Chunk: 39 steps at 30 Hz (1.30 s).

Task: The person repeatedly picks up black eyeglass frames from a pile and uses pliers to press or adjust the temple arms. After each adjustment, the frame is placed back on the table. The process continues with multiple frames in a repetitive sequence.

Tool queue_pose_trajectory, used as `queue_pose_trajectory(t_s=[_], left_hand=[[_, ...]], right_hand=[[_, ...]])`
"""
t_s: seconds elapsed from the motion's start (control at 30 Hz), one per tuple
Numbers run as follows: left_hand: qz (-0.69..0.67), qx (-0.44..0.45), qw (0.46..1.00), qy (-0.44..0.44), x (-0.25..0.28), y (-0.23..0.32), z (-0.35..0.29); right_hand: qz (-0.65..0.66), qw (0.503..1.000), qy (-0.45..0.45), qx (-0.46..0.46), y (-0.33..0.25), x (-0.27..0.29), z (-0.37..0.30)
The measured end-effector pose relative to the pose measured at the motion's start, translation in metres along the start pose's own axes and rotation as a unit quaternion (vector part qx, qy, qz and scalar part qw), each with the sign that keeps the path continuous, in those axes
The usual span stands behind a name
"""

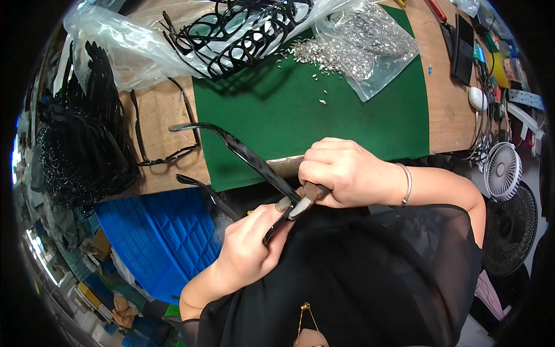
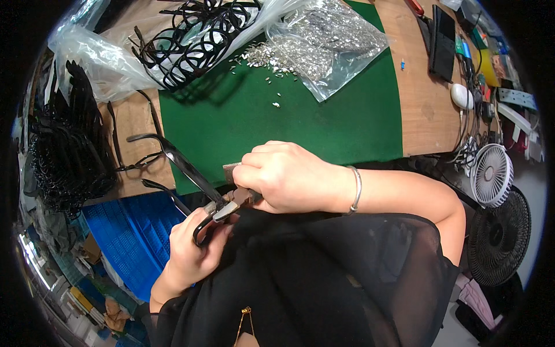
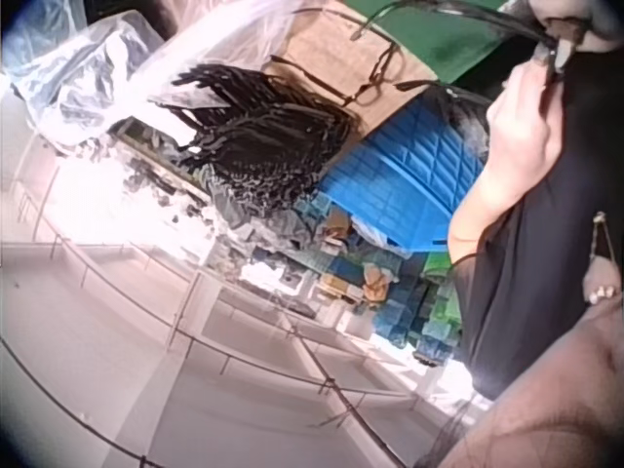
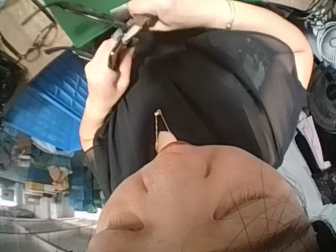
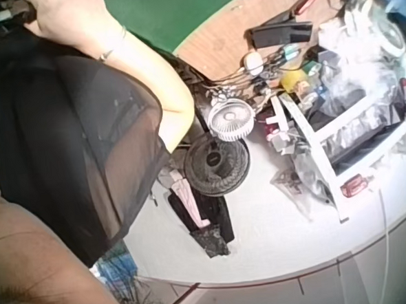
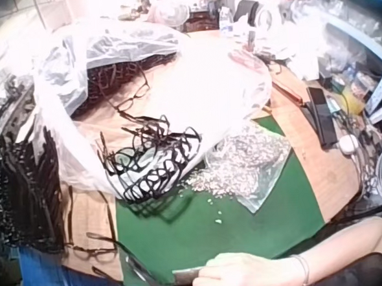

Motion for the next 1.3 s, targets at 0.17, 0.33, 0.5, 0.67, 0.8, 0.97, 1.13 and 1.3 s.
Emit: queue_pose_trajectory(t_s=[0.17,0.33,0.5,0.67,0.8,0.97,1.13,1.3], left_hand=[[0.01,0.033,0.999,-0.016,0.023,-0.012,-0.003],[0.013,0.075,0.996,-0.043,0.056,-0.077,0.001],[0.318,-0.022,0.947,-0.025,0.095,-0.065,-0.003],[0.439,0.023,0.885,0.157,0.116,-0.104,0.003],[0.446,0.036,0.89,0.089,0.098,-0.127,0.02],[0.346,-0.023,0.931,0.116,0.1,-0.076,0.046],[0.35,-0.14,0.89,0.258,0.098,-0.009,0.129],[0.208,-0.154,0.912,0.319,0.119,-0.008,0.158]], right_hand=[[0.094,0.994,-0.029,-0.046,0.009,0.009,0.003],[0.041,0.989,0.002,-0.144,0.031,0.016,-0.008],[0.042,0.991,-0.014,-0.127,0.03,0.006,-0.007],[0.047,0.987,0.022,-0.153,0.039,0.014,-0.005],[0.059,0.987,0.007,-0.149,0.036,0.014,-0.013],[0.069,0.975,0.068,-0.202,0.042,0.024,-0.049],[0.063,0.982,0.081,-0.16,0.035,0.019,-0.036],[0.041,0.983,0.058,-0.172,0.031,0.024,-0.044]])
Point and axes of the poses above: each hand's wrist, its own z-axis towards the middle knuckle, its own x-axis out of the back of the hand, y = z × x, the point moved 8 cm from there along z, towards the middle knuckle, and after that the axes turned 6 degrees about -y, right-handed, at the moved point
